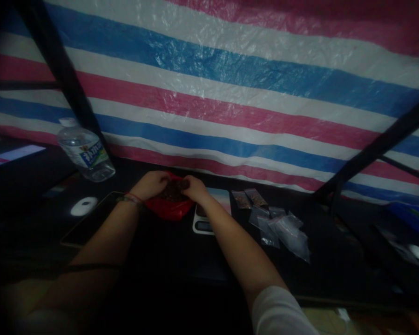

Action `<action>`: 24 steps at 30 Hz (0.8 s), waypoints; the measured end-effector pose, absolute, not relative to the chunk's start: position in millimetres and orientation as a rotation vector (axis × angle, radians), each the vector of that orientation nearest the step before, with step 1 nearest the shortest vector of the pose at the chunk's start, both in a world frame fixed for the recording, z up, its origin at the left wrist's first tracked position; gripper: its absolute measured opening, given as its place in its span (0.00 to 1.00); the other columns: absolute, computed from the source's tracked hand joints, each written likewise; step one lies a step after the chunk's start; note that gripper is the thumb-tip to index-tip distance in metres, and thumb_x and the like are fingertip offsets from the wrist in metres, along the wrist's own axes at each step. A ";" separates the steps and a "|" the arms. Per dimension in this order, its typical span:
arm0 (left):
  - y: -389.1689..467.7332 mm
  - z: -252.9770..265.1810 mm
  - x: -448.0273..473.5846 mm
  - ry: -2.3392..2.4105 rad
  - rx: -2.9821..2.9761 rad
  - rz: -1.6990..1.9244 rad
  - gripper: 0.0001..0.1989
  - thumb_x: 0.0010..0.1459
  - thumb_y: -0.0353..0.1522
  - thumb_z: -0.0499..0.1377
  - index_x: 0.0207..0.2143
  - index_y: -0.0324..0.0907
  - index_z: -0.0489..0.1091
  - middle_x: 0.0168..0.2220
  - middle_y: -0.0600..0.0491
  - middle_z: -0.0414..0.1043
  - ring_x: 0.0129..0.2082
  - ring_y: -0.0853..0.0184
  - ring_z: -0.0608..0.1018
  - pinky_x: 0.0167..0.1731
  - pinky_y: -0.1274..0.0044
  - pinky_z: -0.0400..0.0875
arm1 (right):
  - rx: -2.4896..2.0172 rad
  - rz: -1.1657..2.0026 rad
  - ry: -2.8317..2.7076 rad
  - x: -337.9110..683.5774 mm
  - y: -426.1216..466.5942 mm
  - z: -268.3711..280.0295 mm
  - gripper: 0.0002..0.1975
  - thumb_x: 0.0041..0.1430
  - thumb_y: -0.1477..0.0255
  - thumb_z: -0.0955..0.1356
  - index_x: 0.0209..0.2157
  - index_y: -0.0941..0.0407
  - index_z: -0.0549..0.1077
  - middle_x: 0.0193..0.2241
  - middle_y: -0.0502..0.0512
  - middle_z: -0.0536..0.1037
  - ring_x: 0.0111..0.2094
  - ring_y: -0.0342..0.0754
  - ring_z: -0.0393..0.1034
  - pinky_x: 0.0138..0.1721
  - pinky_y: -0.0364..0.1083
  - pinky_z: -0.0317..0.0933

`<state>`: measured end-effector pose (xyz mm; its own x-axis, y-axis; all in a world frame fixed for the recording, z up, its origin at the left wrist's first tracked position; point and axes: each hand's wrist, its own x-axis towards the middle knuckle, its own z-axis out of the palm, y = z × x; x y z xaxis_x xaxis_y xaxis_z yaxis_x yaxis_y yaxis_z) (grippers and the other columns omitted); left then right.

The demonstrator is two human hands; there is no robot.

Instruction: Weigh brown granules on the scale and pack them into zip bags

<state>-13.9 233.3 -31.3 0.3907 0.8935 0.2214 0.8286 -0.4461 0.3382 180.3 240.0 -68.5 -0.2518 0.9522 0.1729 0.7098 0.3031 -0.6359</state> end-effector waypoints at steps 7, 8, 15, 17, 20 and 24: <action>229.2 -42.7 -8.7 1.267 2.393 0.196 0.13 0.47 0.41 0.59 0.32 0.44 0.77 0.31 0.53 0.77 0.29 0.67 0.77 0.29 0.80 0.67 | -1.489 0.477 -2.243 185.6 232.3 -57.1 0.15 0.44 0.79 0.70 0.37 0.54 0.73 0.35 0.51 0.78 0.37 0.48 0.71 0.39 0.44 0.62; 229.1 -44.9 -7.5 1.239 2.408 0.202 0.12 0.47 0.41 0.59 0.30 0.43 0.77 0.29 0.53 0.77 0.28 0.67 0.76 0.28 0.81 0.66 | -1.468 0.493 -2.238 185.2 231.6 -57.8 0.15 0.44 0.79 0.70 0.37 0.54 0.73 0.35 0.51 0.77 0.38 0.48 0.71 0.39 0.44 0.62; 232.2 -52.7 -2.9 1.235 2.461 0.278 0.10 0.51 0.36 0.57 0.28 0.42 0.76 0.28 0.51 0.77 0.28 0.66 0.76 0.30 0.78 0.68 | -1.324 0.766 -1.993 188.1 230.2 -67.0 0.20 0.42 0.76 0.73 0.41 0.55 0.71 0.37 0.49 0.77 0.38 0.46 0.72 0.42 0.46 0.64; 232.5 -53.0 -2.7 1.261 2.477 0.262 0.09 0.53 0.35 0.56 0.28 0.43 0.76 0.29 0.52 0.76 0.29 0.66 0.76 0.33 0.77 0.68 | -1.320 0.779 -1.967 191.1 229.6 -68.0 0.20 0.42 0.75 0.73 0.41 0.55 0.71 0.37 0.50 0.77 0.39 0.46 0.72 0.43 0.47 0.63; 232.5 -53.8 -3.3 1.277 2.499 0.244 0.08 0.53 0.34 0.57 0.29 0.42 0.76 0.29 0.52 0.76 0.30 0.66 0.75 0.35 0.77 0.68 | -1.359 0.728 -1.947 195.3 227.8 -68.0 0.20 0.42 0.75 0.73 0.40 0.55 0.72 0.37 0.50 0.77 0.39 0.46 0.71 0.43 0.47 0.63; 232.8 -57.0 -4.7 1.290 2.514 0.281 0.06 0.51 0.31 0.58 0.31 0.41 0.75 0.30 0.52 0.76 0.29 0.66 0.75 0.34 0.77 0.67 | -1.364 0.700 -1.961 198.2 225.0 -68.4 0.19 0.42 0.76 0.72 0.40 0.55 0.72 0.37 0.50 0.76 0.39 0.46 0.71 0.43 0.47 0.63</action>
